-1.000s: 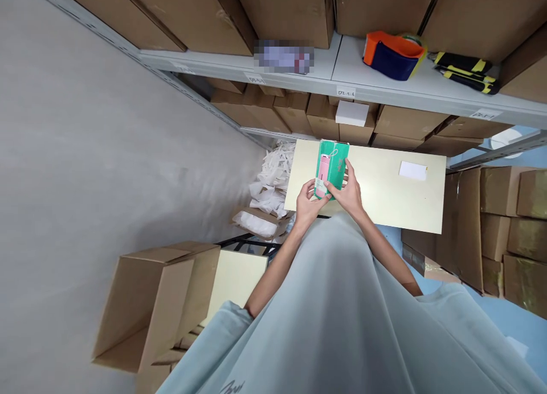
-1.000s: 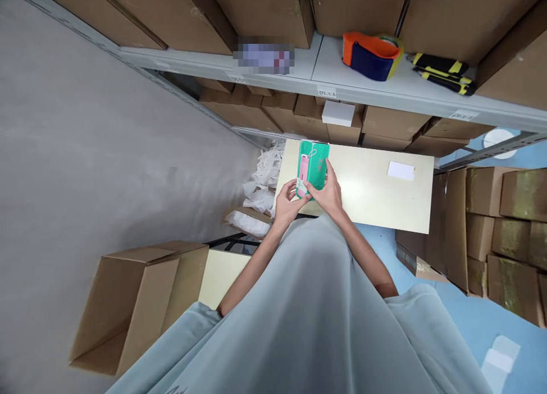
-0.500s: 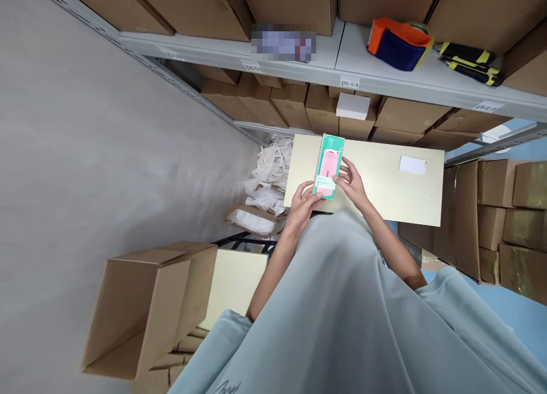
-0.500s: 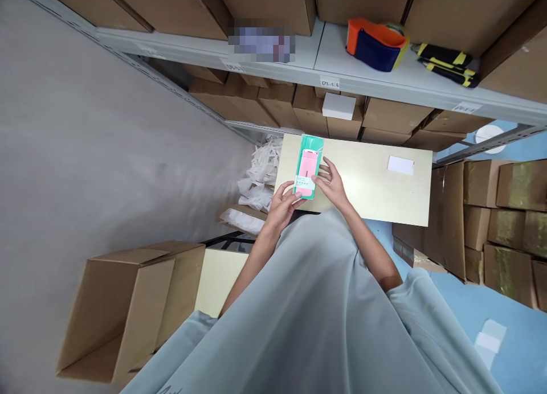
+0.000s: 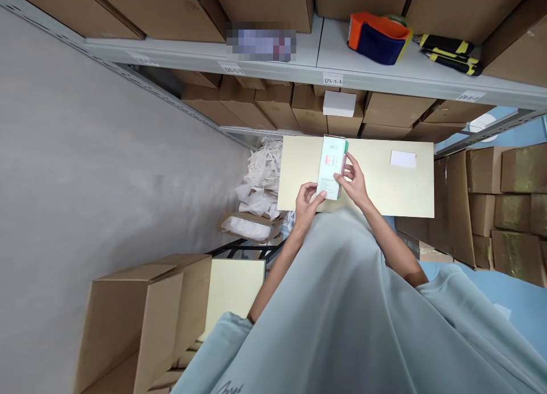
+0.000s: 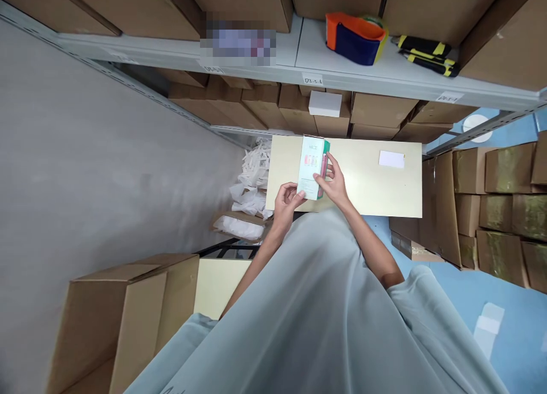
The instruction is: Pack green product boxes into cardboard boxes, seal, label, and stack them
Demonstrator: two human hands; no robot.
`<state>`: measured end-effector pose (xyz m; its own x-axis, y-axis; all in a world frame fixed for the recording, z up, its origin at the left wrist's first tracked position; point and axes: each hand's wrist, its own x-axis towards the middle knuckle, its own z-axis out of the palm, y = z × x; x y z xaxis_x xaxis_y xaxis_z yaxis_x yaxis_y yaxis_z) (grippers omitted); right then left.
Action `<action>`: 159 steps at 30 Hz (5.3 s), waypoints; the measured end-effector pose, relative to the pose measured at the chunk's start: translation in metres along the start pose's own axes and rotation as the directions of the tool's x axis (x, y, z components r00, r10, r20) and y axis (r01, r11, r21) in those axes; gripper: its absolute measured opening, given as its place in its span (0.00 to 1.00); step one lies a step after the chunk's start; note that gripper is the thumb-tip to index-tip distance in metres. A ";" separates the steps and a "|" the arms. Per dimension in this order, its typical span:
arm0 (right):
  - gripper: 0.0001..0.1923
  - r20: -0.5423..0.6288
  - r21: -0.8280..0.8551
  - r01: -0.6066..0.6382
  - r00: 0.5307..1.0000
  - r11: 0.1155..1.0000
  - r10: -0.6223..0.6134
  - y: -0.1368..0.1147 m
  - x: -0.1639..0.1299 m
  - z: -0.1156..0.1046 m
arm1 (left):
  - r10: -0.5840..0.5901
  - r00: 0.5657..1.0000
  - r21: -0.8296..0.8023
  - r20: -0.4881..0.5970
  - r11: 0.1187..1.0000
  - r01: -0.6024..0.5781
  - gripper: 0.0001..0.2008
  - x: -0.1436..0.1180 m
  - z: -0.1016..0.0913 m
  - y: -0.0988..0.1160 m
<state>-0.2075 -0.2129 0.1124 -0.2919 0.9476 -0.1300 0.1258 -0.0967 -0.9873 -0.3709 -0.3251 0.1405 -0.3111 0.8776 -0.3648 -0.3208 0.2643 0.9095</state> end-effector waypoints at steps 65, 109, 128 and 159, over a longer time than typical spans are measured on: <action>0.64 -0.617 -0.584 -0.798 0.557 0.151 0.556 0.139 -0.099 -0.298 | -0.597 0.701 0.076 0.389 0.779 0.622 0.29 0.070 0.101 -0.050; 0.52 0.069 -0.341 0.195 0.981 0.920 -0.182 0.005 0.062 0.008 | 0.032 0.967 0.167 -0.252 0.986 0.011 0.30 -0.001 0.008 -0.027; 0.49 0.197 -0.050 -0.015 0.980 0.999 0.025 0.005 0.065 -0.002 | -0.279 0.939 -0.206 -0.199 0.949 0.239 0.34 0.005 -0.015 -0.034; 0.47 -0.047 -0.066 -0.015 0.999 0.998 0.012 -0.027 0.057 0.006 | 0.063 0.960 0.115 -0.273 0.993 -0.032 0.43 -0.004 0.002 0.001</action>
<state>-0.2328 -0.1582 0.1309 -0.2457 0.9596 -0.1371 0.1920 -0.0905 -0.9772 -0.3678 -0.3274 0.1432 -0.5630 0.7498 -0.3476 -0.2056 0.2803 0.9376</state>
